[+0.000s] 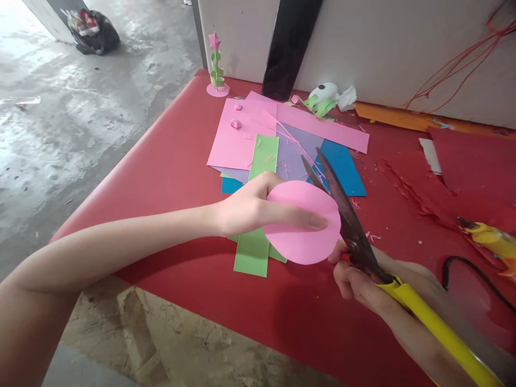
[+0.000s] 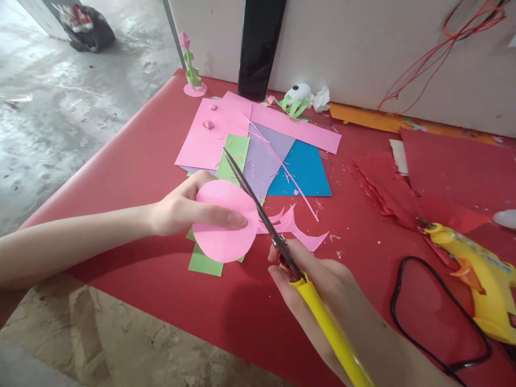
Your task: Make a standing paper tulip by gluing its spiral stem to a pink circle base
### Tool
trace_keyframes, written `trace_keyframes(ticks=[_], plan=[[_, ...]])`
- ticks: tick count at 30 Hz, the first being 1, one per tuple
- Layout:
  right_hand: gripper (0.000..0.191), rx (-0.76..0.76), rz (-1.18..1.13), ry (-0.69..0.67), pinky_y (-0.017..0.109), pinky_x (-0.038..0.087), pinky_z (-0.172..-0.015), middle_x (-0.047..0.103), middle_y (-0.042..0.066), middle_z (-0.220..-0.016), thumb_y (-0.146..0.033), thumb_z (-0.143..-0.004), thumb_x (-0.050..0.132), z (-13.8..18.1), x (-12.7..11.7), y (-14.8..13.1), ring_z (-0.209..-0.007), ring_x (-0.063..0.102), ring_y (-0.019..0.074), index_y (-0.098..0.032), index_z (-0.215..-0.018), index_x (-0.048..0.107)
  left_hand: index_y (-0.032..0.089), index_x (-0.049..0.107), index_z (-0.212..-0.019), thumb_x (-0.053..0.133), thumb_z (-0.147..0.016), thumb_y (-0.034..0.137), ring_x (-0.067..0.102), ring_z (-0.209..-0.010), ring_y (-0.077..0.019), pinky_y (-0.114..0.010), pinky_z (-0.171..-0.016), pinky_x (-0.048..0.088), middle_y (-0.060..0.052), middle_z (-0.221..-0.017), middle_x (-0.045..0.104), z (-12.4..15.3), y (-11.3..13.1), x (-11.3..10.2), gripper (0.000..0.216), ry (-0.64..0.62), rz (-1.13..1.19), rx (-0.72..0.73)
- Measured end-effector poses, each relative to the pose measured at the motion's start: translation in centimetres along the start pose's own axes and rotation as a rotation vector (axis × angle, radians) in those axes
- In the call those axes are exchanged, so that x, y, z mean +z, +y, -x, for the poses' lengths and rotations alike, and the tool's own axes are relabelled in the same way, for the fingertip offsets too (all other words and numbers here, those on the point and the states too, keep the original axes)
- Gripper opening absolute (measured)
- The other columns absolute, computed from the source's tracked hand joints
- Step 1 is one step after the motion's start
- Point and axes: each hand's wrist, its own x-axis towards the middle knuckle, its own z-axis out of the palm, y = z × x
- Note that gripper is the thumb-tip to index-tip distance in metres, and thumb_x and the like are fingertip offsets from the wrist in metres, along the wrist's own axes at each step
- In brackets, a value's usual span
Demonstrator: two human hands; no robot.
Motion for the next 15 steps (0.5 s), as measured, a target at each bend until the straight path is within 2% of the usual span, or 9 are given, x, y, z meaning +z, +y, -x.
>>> trace_keyframes(ticks=[3, 5, 8, 11, 13, 15], plan=[[0.022, -0.174, -0.019, 0.014, 0.013, 0.033, -0.036, 0.048, -0.005, -0.05, -0.034, -0.094, 0.044, -0.2, 0.0, -0.1, -0.039, 0.044, 0.0054, -0.022, -0.08, 0.056, 0.013, 0.064, -0.056, 0.078, -0.062, 0.027, 0.056, -0.056, -0.0081, -0.018, -0.048, 0.041, 0.001, -0.058, 0.059, 0.1, -0.1, 0.1, 0.021, -0.025, 0.01, 0.0], [0.019, -0.211, -0.028, 0.049, 0.012, 0.032, -0.036, 0.047, -0.006, -0.049, -0.032, -0.094, 0.045, -0.3, -0.2, -0.3, -0.037, 0.041, 0.004, -0.022, -0.082, 0.056, 0.012, 0.063, -0.056, 0.078, -0.063, 0.025, 0.056, -0.056, -0.0073, -0.017, -0.049, 0.041, 0.001, -0.058, 0.059, 0.1, -0.1, 0.2, 0.021, -0.03, 0.021, 0.009], [0.023, -0.071, -0.092, 0.051, 0.013, 0.032, -0.037, 0.047, -0.004, -0.051, -0.04, -0.093, 0.046, -0.4, -0.6, -0.3, -0.04, 0.043, 0.0054, -0.021, -0.084, 0.056, 0.012, 0.063, -0.057, 0.078, -0.064, 0.022, 0.054, -0.056, -0.0057, -0.016, -0.05, 0.04, 0.002, -0.058, 0.059, 0.1, 0.1, 0.2, 0.019, -0.031, 0.022, 0.017], [0.032, 0.137, -0.295, -0.02, 0.016, 0.036, -0.038, 0.051, -0.002, -0.054, -0.054, -0.089, 0.05, -0.6, -1.0, -0.1, -0.046, 0.047, 0.0088, -0.022, -0.093, 0.054, 0.012, 0.062, -0.057, 0.079, -0.063, 0.019, 0.049, -0.054, -0.0045, -0.016, -0.049, 0.038, 0.004, -0.056, 0.056, -0.1, 0.1, 0.2, 0.019, -0.06, -0.043, 0.013], [0.041, 0.245, -0.438, -0.108, 0.017, 0.039, -0.039, 0.051, -0.002, -0.055, -0.061, -0.086, 0.05, -0.9, -1.3, 0.0, -0.046, 0.045, 0.0089, -0.021, -0.084, 0.051, 0.012, 0.06, -0.056, 0.079, -0.063, 0.021, 0.046, -0.052, -0.004, -0.016, -0.047, 0.036, 0.004, -0.054, 0.052, -0.3, 0.0, 0.2, 0.023, -0.062, -0.115, 0.015], [0.051, 0.266, -0.509, -0.222, 0.017, 0.04, -0.038, 0.048, -0.001, -0.052, -0.063, -0.086, 0.048, -1.3, -1.5, -0.4, -0.042, 0.042, 0.0066, -0.017, -0.065, 0.044, 0.011, 0.06, -0.058, 0.078, -0.064, 0.026, 0.045, -0.052, -0.0045, -0.016, -0.045, 0.035, 0.003, -0.055, 0.052, -0.4, -0.2, 0.4, 0.024, -0.059, -0.189, 0.009]])
